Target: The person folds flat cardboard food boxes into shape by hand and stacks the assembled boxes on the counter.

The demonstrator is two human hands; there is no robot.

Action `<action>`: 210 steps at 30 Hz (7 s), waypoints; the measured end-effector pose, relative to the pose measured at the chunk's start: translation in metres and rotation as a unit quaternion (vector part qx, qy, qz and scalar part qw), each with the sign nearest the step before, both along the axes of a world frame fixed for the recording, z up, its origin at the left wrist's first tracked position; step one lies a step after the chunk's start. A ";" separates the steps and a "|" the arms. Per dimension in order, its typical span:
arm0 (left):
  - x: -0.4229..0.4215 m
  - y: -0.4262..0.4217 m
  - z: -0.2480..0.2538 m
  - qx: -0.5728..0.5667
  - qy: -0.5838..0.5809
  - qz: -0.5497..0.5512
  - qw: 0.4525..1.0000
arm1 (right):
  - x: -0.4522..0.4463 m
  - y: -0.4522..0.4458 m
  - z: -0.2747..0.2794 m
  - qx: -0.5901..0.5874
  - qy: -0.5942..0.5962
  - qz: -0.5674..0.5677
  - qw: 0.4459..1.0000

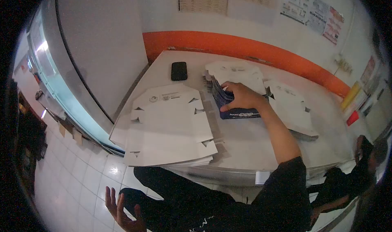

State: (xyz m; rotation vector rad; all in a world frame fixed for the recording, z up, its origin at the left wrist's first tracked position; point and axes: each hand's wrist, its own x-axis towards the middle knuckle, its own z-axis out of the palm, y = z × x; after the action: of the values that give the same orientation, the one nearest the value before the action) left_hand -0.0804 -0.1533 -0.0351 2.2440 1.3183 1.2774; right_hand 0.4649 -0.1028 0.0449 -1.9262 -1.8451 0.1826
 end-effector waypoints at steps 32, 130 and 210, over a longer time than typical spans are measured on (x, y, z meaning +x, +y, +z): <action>0.093 0.017 0.072 -0.121 0.098 -0.278 0.948 | 0.049 -0.055 0.023 -0.188 -0.053 -0.001 0.981; -0.041 -0.035 -0.008 0.053 -0.560 0.240 0.791 | -0.440 -0.006 -0.063 0.168 0.315 0.618 0.700; -0.058 -0.052 0.095 -0.229 0.090 -0.247 0.937 | 0.024 -0.078 0.026 -0.078 -0.110 -0.130 0.982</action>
State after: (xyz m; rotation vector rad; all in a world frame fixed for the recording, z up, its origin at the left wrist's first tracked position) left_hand -0.1382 -0.2055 0.0603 2.1767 0.8904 0.5359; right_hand 0.4893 -0.1810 0.0712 -2.3561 -1.7319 0.0306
